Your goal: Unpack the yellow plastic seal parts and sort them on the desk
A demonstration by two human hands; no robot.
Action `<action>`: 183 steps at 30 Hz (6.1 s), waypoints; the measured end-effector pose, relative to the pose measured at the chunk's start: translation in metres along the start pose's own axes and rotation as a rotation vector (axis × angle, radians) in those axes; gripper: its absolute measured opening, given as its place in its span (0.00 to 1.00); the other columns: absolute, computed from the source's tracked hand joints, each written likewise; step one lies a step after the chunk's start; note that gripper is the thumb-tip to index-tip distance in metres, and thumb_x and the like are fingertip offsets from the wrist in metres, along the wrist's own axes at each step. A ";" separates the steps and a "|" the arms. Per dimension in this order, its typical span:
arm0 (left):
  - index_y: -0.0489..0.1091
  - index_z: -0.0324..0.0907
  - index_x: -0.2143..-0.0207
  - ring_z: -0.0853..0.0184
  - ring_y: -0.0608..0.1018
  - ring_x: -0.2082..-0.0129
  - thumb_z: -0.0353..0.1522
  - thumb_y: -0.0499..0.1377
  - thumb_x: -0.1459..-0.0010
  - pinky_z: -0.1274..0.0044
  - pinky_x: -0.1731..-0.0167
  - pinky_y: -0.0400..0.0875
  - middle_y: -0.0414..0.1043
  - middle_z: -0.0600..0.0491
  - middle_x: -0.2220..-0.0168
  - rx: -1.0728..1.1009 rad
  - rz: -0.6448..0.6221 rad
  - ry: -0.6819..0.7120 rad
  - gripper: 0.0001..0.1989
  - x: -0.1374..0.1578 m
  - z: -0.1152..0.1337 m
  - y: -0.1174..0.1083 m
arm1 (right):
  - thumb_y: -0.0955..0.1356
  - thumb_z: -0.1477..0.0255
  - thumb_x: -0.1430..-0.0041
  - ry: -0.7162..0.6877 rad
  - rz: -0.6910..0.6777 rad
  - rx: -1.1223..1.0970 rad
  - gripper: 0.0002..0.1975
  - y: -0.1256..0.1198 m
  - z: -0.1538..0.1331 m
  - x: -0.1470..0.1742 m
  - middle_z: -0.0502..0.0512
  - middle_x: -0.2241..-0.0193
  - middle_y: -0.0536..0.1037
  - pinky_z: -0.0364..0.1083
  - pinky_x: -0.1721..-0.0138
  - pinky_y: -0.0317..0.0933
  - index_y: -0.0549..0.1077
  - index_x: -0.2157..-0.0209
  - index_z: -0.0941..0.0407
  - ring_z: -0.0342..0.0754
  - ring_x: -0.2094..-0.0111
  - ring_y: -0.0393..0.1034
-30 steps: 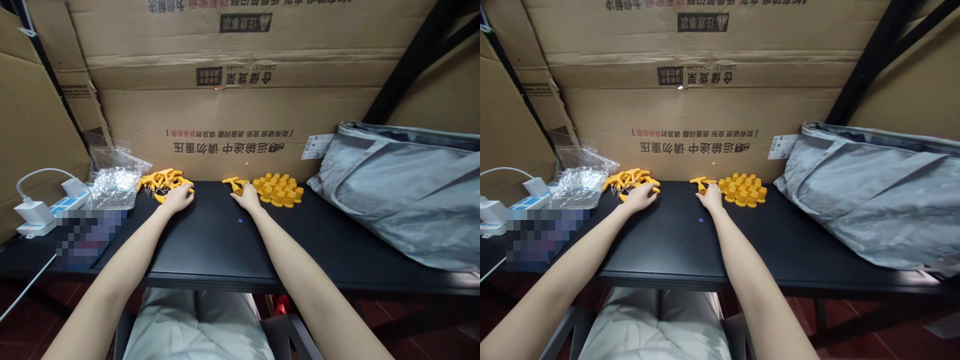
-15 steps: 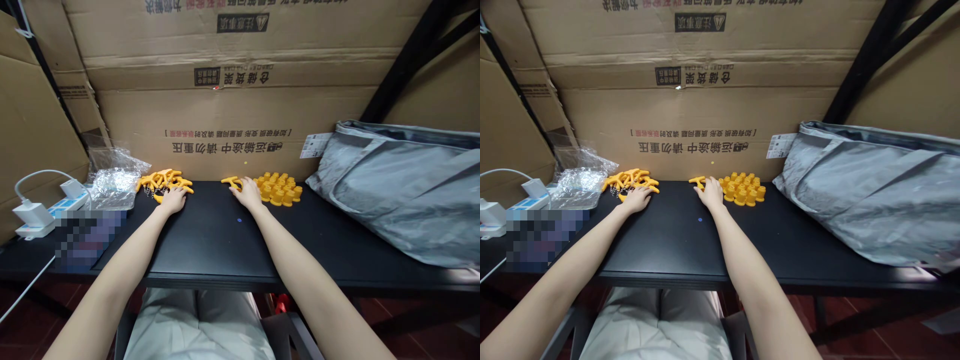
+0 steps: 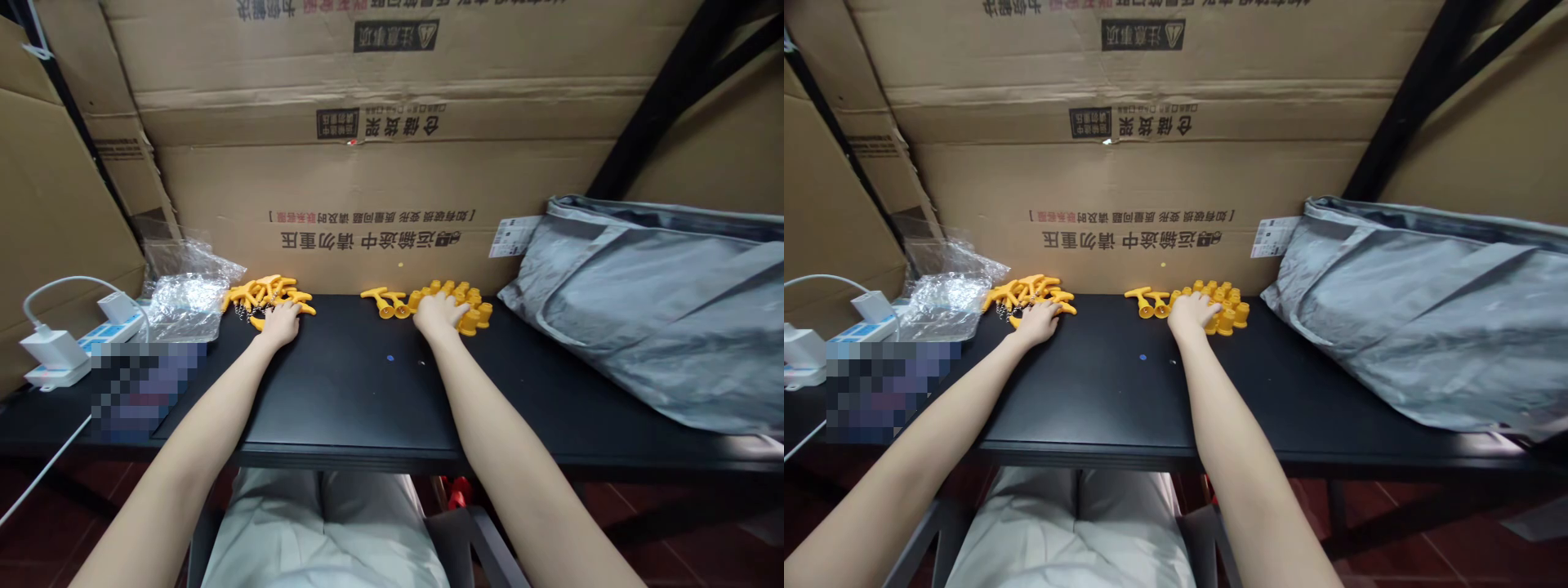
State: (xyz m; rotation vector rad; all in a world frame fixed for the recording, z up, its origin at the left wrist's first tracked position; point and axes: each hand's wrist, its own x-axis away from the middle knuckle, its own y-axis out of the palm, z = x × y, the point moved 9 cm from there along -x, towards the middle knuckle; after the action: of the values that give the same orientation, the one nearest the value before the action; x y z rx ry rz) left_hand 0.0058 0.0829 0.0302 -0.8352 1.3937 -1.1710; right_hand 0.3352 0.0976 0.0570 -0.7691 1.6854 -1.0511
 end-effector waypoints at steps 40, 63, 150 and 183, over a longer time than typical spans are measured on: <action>0.72 0.41 0.54 0.51 0.67 0.45 0.29 0.44 0.39 0.56 0.47 0.58 0.69 0.41 0.50 0.037 0.250 -0.299 0.18 0.006 -0.041 -0.034 | 0.68 0.74 0.44 -0.627 -0.294 -0.252 0.06 -0.007 -0.110 0.064 0.60 0.61 0.76 0.45 0.59 0.61 0.73 0.63 0.58 0.51 0.59 0.71; 0.67 0.40 0.64 0.64 0.72 0.64 0.29 0.46 0.37 0.73 0.62 0.65 0.70 0.48 0.66 0.159 0.445 0.365 0.10 0.014 0.057 -0.052 | 0.69 0.65 0.44 -0.584 -0.336 -0.406 0.11 0.012 -0.112 0.067 0.55 0.69 0.74 0.43 0.67 0.56 0.66 0.72 0.56 0.47 0.67 0.68; 0.68 0.44 0.56 0.61 0.75 0.60 0.32 0.51 0.42 0.70 0.56 0.66 0.73 0.48 0.61 0.064 0.107 0.163 0.12 0.010 0.047 -0.028 | 0.66 0.74 0.40 -0.873 -0.181 -0.611 0.17 -0.010 -0.124 0.074 0.59 0.56 0.71 0.51 0.48 0.60 0.72 0.49 0.56 0.50 0.54 0.68; 0.69 0.42 0.60 0.62 0.77 0.59 0.30 0.56 0.49 0.71 0.56 0.71 0.75 0.49 0.61 0.274 0.215 0.281 0.11 0.006 0.037 -0.032 | 0.66 0.60 0.38 -0.328 -0.764 -1.311 0.18 0.022 -0.104 0.060 0.56 0.74 0.79 0.43 0.73 0.70 0.68 0.54 0.59 0.45 0.78 0.74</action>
State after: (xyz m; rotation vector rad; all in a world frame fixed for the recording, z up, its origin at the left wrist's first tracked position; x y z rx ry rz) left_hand 0.0374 0.0615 0.0614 -0.3278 1.4648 -1.3080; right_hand 0.2169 0.0859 0.0299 -2.3912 1.6689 -0.0554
